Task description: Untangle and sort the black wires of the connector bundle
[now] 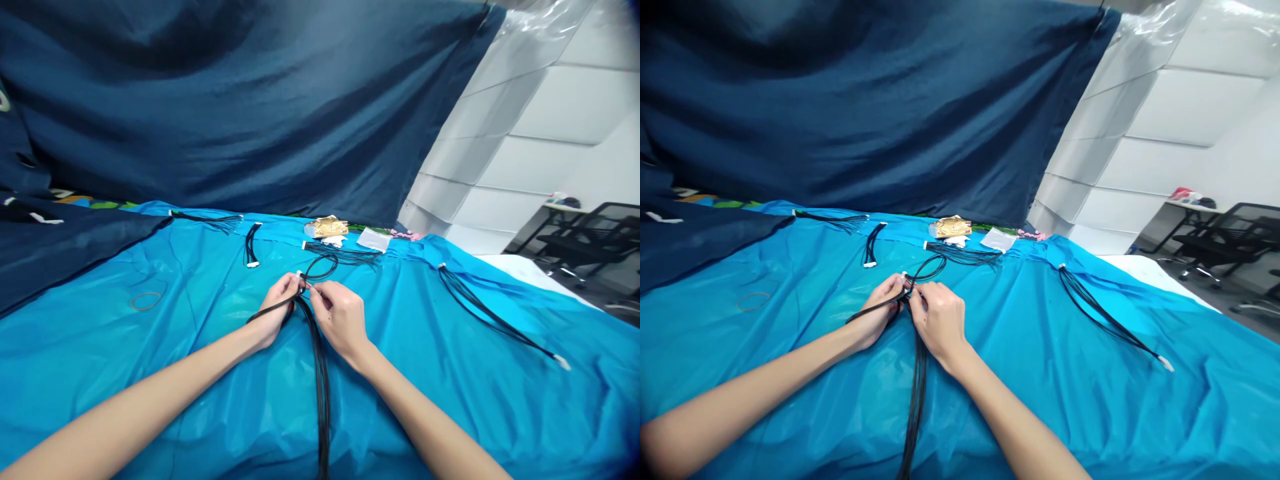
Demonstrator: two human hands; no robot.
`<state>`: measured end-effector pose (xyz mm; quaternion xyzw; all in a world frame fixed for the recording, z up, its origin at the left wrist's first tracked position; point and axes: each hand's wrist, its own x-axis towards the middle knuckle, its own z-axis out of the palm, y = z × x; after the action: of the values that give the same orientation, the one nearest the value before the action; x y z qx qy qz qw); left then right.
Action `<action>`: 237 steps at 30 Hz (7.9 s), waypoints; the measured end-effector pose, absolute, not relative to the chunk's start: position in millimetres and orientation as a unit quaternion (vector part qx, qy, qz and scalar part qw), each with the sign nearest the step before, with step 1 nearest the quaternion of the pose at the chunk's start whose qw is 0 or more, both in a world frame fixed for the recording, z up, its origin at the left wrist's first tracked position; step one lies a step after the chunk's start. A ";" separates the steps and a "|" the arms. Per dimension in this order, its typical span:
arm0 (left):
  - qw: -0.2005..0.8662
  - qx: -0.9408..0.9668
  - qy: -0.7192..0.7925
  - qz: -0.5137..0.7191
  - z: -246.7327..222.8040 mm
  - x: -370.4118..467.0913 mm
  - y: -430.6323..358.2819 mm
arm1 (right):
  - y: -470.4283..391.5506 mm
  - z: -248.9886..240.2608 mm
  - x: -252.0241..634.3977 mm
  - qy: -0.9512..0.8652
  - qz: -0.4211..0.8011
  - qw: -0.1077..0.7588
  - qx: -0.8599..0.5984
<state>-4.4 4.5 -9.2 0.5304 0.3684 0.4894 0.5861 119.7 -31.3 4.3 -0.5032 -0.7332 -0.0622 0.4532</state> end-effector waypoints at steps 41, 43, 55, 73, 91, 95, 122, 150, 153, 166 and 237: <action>0.593 0.580 0.352 0.433 -1.7 -5.3 -1.3 | -27.7 7.6 127.7 -0.793 -0.100 0.415 -0.435; 0.584 0.586 0.358 0.433 -2.1 -5.6 -1.0 | -26.9 6.7 128.3 -0.795 -0.104 0.412 -0.433; 0.636 0.551 0.341 0.419 -8.4 -7.2 6.4 | -21.0 6.6 131.0 -0.788 -0.105 0.428 -0.430; 0.629 0.522 0.349 0.458 -6.7 -35.0 37.3 | -10.5 -7.5 149.6 -0.866 -0.314 0.199 -0.334; 0.663 0.525 0.315 0.432 -2.8 -31.9 31.1 | -9.0 -4.0 157.3 -0.822 -0.294 0.228 -0.431; 0.702 0.485 0.305 0.423 -1.5 -30.1 28.4 | -7.7 -5.1 158.2 -0.811 -0.285 0.251 -0.445; 0.809 0.343 0.215 0.425 5.1 -26.3 22.4 | -27.1 -6.5 131.2 -0.782 -0.129 0.472 -0.386; 0.753 0.435 0.222 0.440 6.3 -23.6 14.3 | -33.2 -2.5 116.5 -0.719 0.017 0.478 -0.504; 0.750 0.420 0.235 0.454 5.6 -19.7 12.4 | -31.5 -5.0 116.2 -0.712 0.011 0.487 -0.505; 0.773 0.344 0.257 0.468 2.0 -13.2 14.4 | -33.2 -2.9 124.6 -0.748 -0.118 0.369 -0.538; 0.724 0.399 0.263 0.498 0.8 -10.1 0.2 | -35.6 14.0 146.1 -0.764 -0.071 0.505 -0.395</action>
<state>-10.1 0.2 0.8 0.3992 0.2635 0.4976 0.7236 146.1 -35.6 14.0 -0.3953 -0.7642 -0.0712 0.5046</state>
